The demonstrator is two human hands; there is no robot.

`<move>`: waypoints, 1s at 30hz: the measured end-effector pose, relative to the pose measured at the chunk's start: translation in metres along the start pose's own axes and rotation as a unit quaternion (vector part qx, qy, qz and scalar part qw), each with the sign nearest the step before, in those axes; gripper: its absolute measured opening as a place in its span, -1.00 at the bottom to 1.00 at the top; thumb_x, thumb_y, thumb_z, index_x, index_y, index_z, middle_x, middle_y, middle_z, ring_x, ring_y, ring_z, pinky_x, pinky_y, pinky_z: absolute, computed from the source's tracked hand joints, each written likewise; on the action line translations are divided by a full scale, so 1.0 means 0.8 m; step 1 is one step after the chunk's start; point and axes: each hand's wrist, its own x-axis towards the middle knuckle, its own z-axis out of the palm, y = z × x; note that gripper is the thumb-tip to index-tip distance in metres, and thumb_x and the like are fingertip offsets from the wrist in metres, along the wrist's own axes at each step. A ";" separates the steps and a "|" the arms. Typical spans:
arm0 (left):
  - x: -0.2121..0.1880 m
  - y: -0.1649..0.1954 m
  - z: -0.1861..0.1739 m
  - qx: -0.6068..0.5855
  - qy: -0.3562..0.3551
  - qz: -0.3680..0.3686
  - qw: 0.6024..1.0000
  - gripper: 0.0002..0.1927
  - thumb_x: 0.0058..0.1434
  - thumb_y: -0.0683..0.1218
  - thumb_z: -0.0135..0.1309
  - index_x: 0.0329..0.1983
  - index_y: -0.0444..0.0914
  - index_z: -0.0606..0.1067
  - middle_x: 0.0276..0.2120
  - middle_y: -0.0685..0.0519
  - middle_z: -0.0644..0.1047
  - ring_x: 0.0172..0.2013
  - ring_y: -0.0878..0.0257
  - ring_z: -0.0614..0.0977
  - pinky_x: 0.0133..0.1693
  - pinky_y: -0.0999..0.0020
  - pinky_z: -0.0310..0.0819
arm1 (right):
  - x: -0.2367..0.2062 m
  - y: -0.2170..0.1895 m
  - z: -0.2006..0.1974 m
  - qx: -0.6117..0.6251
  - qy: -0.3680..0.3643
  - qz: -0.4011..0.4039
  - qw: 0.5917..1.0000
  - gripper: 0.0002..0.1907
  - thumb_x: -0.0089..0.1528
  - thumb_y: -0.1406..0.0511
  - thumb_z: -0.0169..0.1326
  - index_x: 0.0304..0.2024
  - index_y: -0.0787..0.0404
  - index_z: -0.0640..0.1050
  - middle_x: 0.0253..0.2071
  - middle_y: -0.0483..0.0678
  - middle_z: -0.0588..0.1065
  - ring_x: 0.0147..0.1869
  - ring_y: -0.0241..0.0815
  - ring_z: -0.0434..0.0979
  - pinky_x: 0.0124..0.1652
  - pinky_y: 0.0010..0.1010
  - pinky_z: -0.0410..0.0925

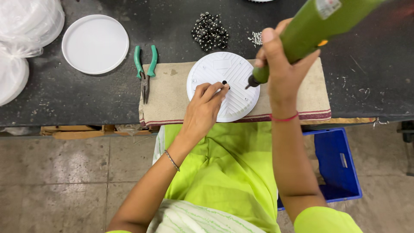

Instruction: The person uses a green electric screwdriver to drive small screws into the center of a white round lamp base, then fits a translucent diffuser cover onto the base and presses it to snap it in place. They stack the finished lamp on the table, take a new base, and repeat the screwing and cover-fitting steps.

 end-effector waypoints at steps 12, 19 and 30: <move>-0.003 -0.001 0.008 0.053 0.031 0.011 0.998 -0.65 0.29 -0.16 0.19 0.15 -0.25 0.55 0.06 0.13 0.54 0.03 0.14 0.53 -0.09 0.28 0.55 | 0.003 0.008 0.010 0.052 -0.060 -0.001 0.997 -0.66 0.48 0.18 0.14 -0.09 0.35 0.40 -0.42 -0.02 0.39 -0.45 -0.26 0.38 -0.40 -0.47 0.30; -0.003 -0.001 0.002 0.034 0.017 0.011 0.999 -0.64 0.29 -0.18 0.17 0.16 -0.26 0.53 0.08 0.12 0.52 0.05 0.13 0.51 -0.08 0.26 0.54 | -0.001 -0.002 0.002 0.094 -0.087 0.030 0.991 -0.12 0.29 -0.36 -0.31 -0.12 0.36 0.38 -0.42 0.09 0.40 -0.43 -0.12 0.38 -0.35 -0.39 0.33; -0.003 0.001 0.000 0.028 0.021 0.007 0.999 -0.62 0.27 -0.19 0.19 0.17 -0.25 0.53 0.05 0.13 0.52 0.05 0.13 0.52 -0.06 0.26 0.53 | -0.003 -0.001 -0.005 0.047 -0.072 0.017 0.996 -0.09 0.33 -0.39 -0.30 -0.18 0.37 0.38 -0.53 0.09 0.34 -0.53 -0.13 0.32 -0.45 -0.40 0.29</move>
